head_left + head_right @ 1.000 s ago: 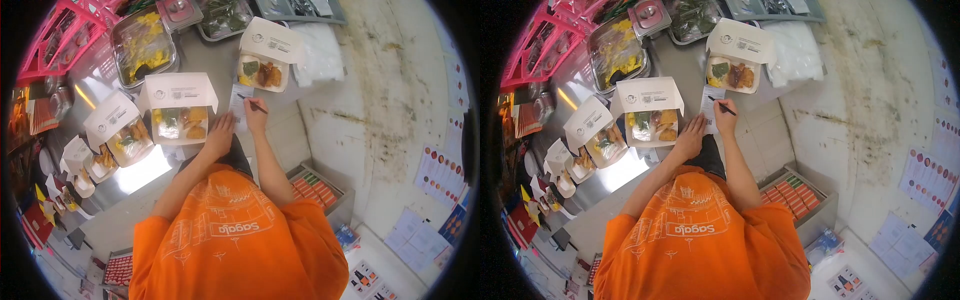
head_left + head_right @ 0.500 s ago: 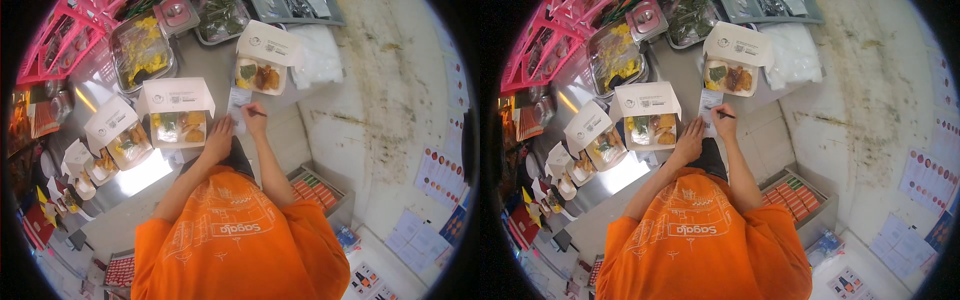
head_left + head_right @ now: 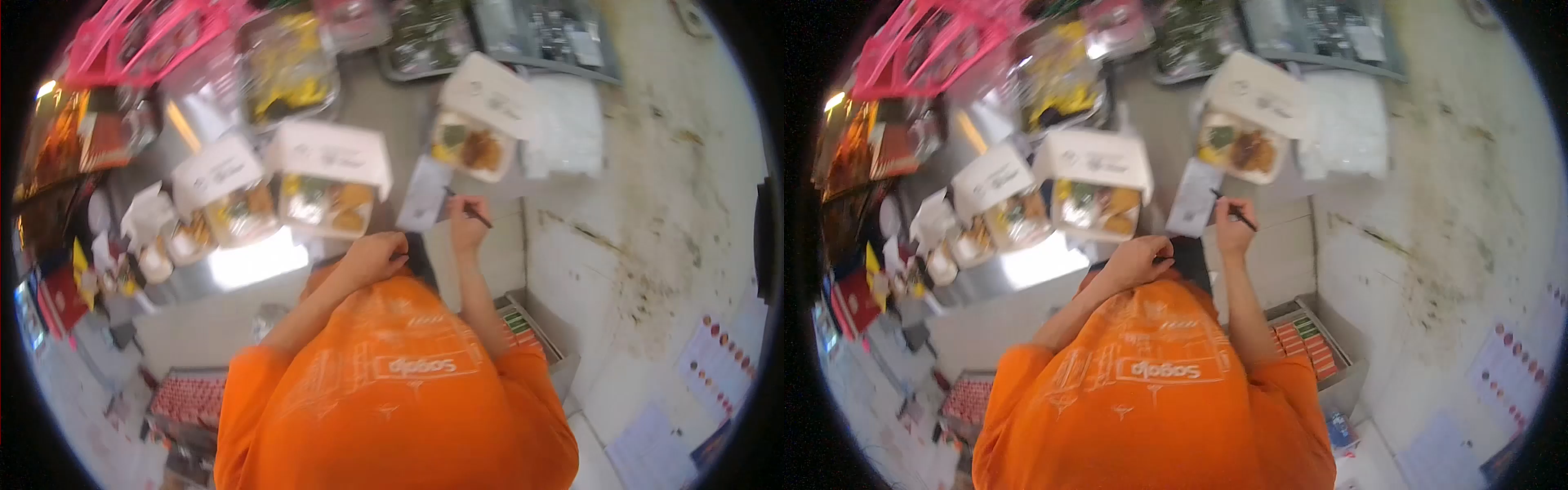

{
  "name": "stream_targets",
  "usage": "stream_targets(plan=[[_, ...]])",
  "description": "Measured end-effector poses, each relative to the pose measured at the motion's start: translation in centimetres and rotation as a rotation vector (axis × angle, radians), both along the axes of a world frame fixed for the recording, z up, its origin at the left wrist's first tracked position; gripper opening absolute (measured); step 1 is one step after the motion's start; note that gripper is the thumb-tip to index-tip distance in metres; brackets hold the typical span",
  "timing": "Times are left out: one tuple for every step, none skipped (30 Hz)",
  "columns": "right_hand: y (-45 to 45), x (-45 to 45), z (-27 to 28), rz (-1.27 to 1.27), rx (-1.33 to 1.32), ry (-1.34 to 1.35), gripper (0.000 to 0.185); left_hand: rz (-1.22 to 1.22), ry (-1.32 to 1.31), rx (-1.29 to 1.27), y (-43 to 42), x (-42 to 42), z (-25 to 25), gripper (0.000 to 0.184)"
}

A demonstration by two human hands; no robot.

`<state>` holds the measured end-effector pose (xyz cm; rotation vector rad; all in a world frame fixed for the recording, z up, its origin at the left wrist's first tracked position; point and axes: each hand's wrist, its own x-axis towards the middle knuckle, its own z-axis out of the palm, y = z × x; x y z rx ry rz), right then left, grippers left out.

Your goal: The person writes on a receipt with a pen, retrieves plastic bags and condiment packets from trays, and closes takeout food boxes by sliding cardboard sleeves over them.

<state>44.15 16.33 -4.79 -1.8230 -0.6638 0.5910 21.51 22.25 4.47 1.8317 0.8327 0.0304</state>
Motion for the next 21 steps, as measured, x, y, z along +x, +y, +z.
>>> stream_targets(plan=[[-0.8, -2.5, 1.4, 0.049, 0.016, 0.056, 0.013, 0.047, 0.060, -0.044, -0.6, -2.2, 0.6, 0.019], [-1.0, -4.4, 3.0, 0.092, 0.047, 0.100, 0.013, 0.136, 0.137, -0.078, -1.6, -4.6, 0.9, 0.018], [-0.6, -5.8, 4.5, 0.133, 0.096, 0.132, 0.013, 0.224, 0.200, -0.095, -1.8, -7.1, 0.9, 0.018], [-0.7, -8.2, 6.0, 0.217, 0.117, 0.218, 0.012, 0.290, 0.219, 0.000, -2.0, -9.6, -0.2, 0.019], [-1.2, -10.4, 6.1, 0.364, 0.051, 0.141, 0.012, 0.348, 0.235, 0.085, -2.8, -12.5, -1.7, 0.021], [-1.4, -13.5, 5.8, 0.372, 0.066, 0.267, 0.010, 0.399, 0.249, 0.163, -3.8, -14.8, -2.6, 0.023], [-1.4, -16.0, 6.0, 0.443, -0.001, 0.353, 0.010, 0.422, 0.255, 0.252, -4.3, -16.1, -3.0, 0.028], [-1.6, -18.2, 4.4, 0.551, -0.061, 0.241, 0.013, 0.443, 0.258, 0.341, -4.3, -17.3, -3.5, 0.033], [-1.2, -20.5, 4.6, 0.606, -0.069, 0.315, 0.016, 0.470, 0.258, 0.430, -4.3, -18.5, -4.1, 0.038], [-1.4, -23.1, 1.6, 0.607, 0.032, 0.426, 0.016, 0.377, 0.257, 0.465, -4.3, -19.7, -5.0, 0.054], [-1.3, -24.7, 0.2, 0.610, 0.052, 0.340, 0.015, 0.337, 0.269, 0.455, -4.5, -20.5, -5.3, 0.055], [-0.8, -25.9, -0.9, 0.614, 0.077, 0.255, 0.013, 0.298, 0.282, 0.450, -4.4, -21.0, -5.3, 0.056], [0.2, -26.9, -1.5, 0.620, 0.108, 0.170, 0.011, 0.261, 0.297, 0.451, -4.1, -21.4, -5.4, 0.058], [1.0, -27.4, -2.0, 0.558, 0.166, 0.228, 0.009, 0.234, 0.296, 0.476, -4.0, -21.9, -5.5, 0.058], [1.7, -27.9, -2.0, 0.490, 0.221, 0.289, 0.008, 0.200, 0.298, 0.499, -4.0, -22.5, -5.6, 0.059], [2.3, -28.0, -1.4, 0.417, 0.188, 0.371, 0.008, 0.165, 0.297, 0.523, -4.3, -22.9, -5.5, 0.060], [2.7, -28.0, -0.6, 0.388, 0.188, 0.462, 0.010, 0.152, 0.308, 0.535, -4.5, -23.1, -5.8, 0.060], [2.7, -28.0, -0.9, 0.396, 0.202, 0.424, 0.011, 0.139, 0.318, 0.555, -4.5, -23.2, -6.3, 0.060], [2.6, -28.1, -1.3, 0.402, 0.213, 0.386, 0.012, 0.125, 0.326, 0.573, -4.5, -23.2, -6.8, 0.061], [2.4, -28.3, -1.6, 0.388, 0.202, 0.342, 0.012, 0.145, 0.315, 0.580, -4.8, -23.1, -7.2, 0.063], [2.2, -28.2, -1.9, 0.378, 0.188, 0.296, 0.012, 0.141, 0.317, 0.567, -4.8, -23.0, -7.0, 0.064]])
